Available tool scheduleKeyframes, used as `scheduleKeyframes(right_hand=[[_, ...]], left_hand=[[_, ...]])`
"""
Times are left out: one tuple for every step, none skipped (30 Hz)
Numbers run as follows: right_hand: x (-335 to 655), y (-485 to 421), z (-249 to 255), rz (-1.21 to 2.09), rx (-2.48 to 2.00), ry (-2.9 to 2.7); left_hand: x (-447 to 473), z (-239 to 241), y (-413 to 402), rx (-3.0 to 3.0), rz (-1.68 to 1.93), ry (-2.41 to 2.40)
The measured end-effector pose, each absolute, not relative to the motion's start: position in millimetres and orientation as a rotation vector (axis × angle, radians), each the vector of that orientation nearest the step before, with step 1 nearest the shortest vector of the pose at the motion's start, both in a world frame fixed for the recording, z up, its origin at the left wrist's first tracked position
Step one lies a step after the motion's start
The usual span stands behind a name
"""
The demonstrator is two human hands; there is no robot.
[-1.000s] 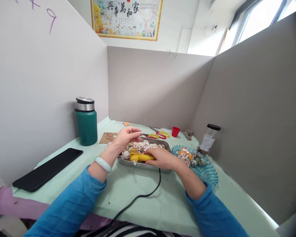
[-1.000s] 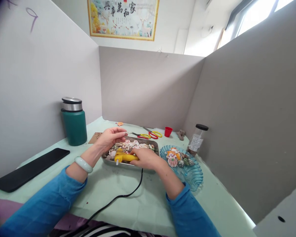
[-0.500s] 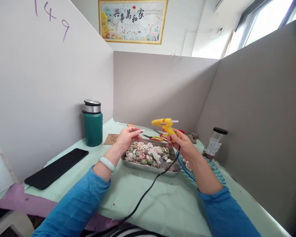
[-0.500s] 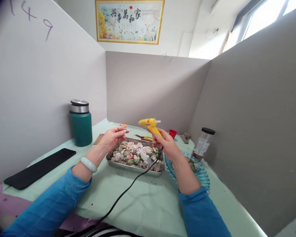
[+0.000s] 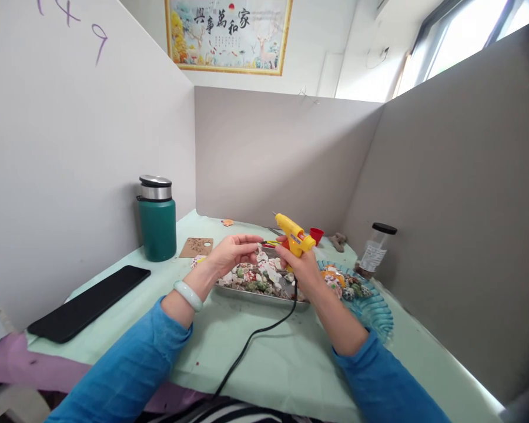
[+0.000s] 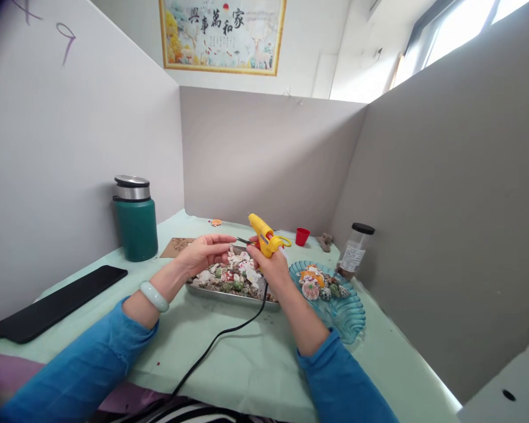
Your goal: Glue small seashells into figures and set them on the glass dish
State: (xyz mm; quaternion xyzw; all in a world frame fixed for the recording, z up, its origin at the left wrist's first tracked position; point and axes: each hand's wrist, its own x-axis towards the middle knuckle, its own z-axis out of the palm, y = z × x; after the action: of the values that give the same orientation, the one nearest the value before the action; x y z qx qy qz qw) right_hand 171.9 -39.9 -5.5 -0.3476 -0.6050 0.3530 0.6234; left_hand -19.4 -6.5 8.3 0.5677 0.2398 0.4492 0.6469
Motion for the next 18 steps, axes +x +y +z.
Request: scheduleKeyframes(right_hand=[[171,-40,-5,0.811,-0.779,-1.387],[171,-40,-5,0.821,-0.753,-1.389],[170,-40,-6,0.838,-0.726,-1.396],[170,-41,-6,0.863,-0.698,-1.413],[170,-41,-7,0.890,-0.672,-1.435],[169,-41,-8,0.917,-0.653,-1.457],[169,-42,-9,0.944,-0.640,-1.476],[168,-42,-10,0.968,-0.634,-1.487],[168,-43,-10,0.989,-0.633,-1.491],[167,-43,-11,1.003,-0.635,-1.491],[167,-43,-11,1.009,-0.637,-1.489],[166,-44,-11,1.011,-0.637,-1.490],[167,-44,-10,1.008,-0.635,-1.494],[167,-44,-10,1.000,-0.631,-1.497],[167,-45,-8,0.986,-0.632,-1.493],[168,-45,-7,0.967,-0.642,-1.481],[168,-44,-6,0.943,-0.661,-1.462],[169,-44,-5,0.916,-0.685,-1.440]], left_hand=[[-18,7,-8,1.299,0.967,0.516],[-17,6,-8,1.300,0.922,0.485],[-16,5,-9,1.299,0.878,0.456],[-15,4,-10,1.296,0.836,0.432],[-14,4,-11,1.293,0.797,0.410],[-13,4,-12,1.291,0.763,0.392],[-12,4,-13,1.288,0.736,0.375],[-11,4,-14,1.284,0.718,0.360],[-10,5,-16,1.279,0.707,0.350],[-10,5,-17,1.273,0.700,0.342],[-9,6,-18,1.266,0.694,0.338],[-9,6,-19,1.259,0.692,0.337],[-9,6,-19,1.254,0.692,0.341],[-9,6,-19,1.252,0.697,0.352],[-10,5,-18,1.253,0.713,0.369],[-10,4,-17,1.259,0.743,0.390],[-10,3,-16,1.273,0.780,0.417],[-10,2,-15,1.294,0.821,0.445]])
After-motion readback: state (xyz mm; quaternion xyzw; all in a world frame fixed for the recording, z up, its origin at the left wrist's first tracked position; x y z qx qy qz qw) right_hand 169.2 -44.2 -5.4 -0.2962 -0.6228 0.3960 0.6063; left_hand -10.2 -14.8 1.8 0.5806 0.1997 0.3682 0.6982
